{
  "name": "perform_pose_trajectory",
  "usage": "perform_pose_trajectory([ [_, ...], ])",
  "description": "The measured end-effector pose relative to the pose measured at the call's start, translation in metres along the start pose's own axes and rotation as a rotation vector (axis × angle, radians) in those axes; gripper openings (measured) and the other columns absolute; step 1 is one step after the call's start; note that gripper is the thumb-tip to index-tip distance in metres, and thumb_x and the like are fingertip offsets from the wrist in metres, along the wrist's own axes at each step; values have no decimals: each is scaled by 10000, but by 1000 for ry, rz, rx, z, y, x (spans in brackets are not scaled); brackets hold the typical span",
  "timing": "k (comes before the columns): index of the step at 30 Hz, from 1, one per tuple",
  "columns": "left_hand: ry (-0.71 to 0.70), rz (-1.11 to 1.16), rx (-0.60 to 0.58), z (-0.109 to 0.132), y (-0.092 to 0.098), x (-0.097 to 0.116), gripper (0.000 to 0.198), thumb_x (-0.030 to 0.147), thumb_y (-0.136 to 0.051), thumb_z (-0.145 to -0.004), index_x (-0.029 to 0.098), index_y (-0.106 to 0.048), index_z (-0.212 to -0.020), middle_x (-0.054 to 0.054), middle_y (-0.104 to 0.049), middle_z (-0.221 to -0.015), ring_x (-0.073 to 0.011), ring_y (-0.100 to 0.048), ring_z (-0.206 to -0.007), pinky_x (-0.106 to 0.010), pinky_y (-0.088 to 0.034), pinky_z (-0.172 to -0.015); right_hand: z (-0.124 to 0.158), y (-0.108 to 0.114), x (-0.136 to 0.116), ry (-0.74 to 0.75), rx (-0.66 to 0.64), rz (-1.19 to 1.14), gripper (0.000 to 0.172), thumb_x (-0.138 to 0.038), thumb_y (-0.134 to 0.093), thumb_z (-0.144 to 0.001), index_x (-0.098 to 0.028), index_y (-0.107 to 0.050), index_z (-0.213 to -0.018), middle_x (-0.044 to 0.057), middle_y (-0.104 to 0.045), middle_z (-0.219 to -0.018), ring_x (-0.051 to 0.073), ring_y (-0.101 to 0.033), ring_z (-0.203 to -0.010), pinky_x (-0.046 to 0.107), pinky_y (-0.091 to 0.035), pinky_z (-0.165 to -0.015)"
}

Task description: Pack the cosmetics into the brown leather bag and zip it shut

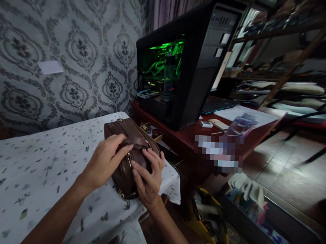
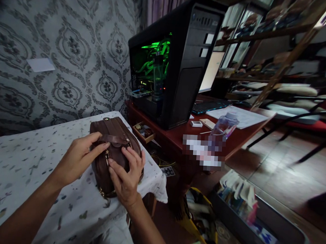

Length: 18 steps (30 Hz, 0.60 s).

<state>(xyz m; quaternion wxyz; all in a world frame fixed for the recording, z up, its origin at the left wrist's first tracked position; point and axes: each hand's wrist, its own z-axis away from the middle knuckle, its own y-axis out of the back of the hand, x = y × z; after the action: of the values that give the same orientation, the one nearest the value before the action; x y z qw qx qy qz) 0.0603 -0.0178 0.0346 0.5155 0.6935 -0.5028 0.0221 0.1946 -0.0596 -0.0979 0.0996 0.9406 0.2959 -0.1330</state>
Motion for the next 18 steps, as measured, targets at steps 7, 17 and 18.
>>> perform_pose_trajectory([
  [7, 33, 43, -24, 2, -1, 1, 296, 375, -521, -923, 209, -453, -687, 27, -499, -671, -138, -479, -643, -252, -329, -582, 0, -1, 0, -6, 8, 0, 245, -129, -586, -929, -287, -705, -1073, 49, -581, -1316, 261, -543, -1252, 623, -286, -1163],
  [17, 34, 32, -50, 3, -4, -1, 307, 392, -506, -940, 200, -468, -703, 44, -492, -655, -123, -475, -604, -241, -345, -565, 0, -1, 0, -20, 16, -14, 294, -117, -598, -900, -314, -705, -1090, 44, -606, -1297, 265, -558, -1234, 617, -290, -1158],
  [18, 19, 2, -32, 3, -5, -1, 310, 383, -505, -947, 200, -467, -701, 40, -497, -662, -128, -485, -615, -245, -352, -571, 0, 0, 0, -23, 9, -17, 300, -117, -596, -900, -318, -704, -1095, 42, -606, -1300, 266, -557, -1238, 617, -286, -1161],
])
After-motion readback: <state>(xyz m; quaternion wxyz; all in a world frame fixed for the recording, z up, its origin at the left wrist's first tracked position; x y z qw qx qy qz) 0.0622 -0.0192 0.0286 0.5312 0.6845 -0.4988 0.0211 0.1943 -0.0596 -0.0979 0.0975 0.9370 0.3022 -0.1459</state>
